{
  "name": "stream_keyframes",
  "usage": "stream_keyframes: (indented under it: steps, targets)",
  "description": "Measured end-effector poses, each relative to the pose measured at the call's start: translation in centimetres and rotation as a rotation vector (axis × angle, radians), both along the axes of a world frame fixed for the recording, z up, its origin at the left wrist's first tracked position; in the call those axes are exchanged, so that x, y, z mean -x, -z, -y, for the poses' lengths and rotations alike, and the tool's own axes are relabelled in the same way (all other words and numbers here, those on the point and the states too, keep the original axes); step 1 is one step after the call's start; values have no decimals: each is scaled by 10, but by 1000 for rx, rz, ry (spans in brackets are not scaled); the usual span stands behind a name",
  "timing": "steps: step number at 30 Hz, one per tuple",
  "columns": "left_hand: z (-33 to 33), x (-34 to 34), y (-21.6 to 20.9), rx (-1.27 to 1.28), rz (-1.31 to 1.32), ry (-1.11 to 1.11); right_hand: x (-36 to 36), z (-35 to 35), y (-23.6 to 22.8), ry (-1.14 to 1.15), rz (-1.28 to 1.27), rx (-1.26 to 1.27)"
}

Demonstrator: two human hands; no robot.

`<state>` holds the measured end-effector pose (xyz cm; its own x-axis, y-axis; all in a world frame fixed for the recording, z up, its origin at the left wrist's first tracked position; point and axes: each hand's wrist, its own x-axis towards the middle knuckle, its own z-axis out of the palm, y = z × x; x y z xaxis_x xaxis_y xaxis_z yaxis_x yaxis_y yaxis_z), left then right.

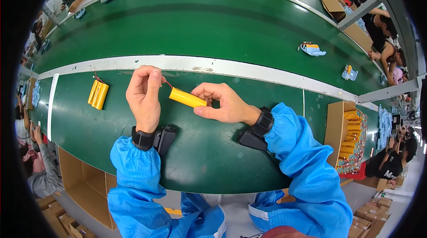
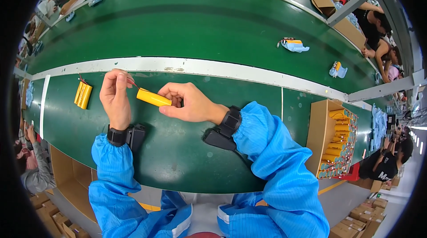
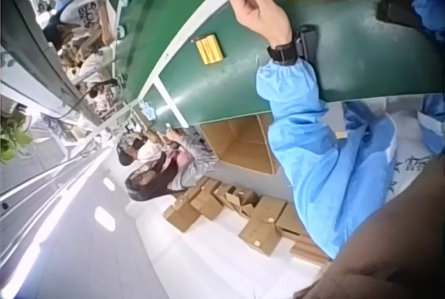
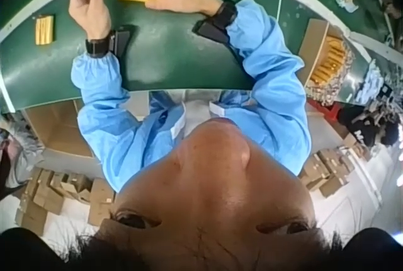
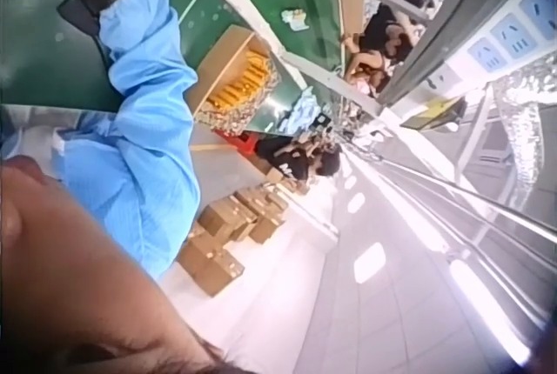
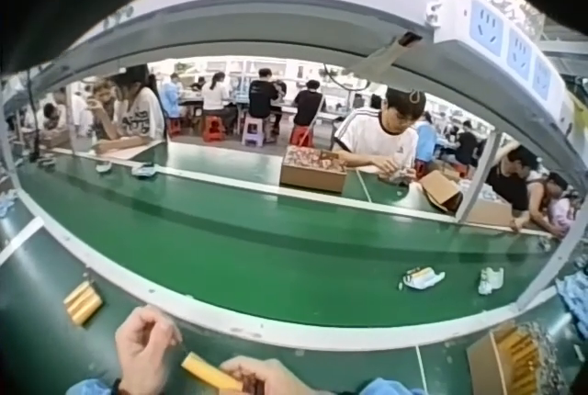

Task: The person picks up a battery and a plastic housing, fits the battery into the housing while tucking the wires inside, and places the assembled unit onto the conveyor belt. This process is repeated with a second battery and housing.

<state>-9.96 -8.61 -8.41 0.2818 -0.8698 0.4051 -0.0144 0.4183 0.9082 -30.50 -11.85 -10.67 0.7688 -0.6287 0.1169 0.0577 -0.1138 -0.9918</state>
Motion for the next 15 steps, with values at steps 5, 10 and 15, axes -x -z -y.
stream_keyframes:
  steps: [5, 10, 15]
  targets:
    - [1, 1, 4, -20, 46, 58, 3, 1, 4, 36, 56, -32]
    - [0, 5, 2, -165, -15, 124, 5, -2, 0, 21, 80, -252]
    - [0, -8, 1, -190, -43, 214, 1, -1, -4, 118, 47, -297]
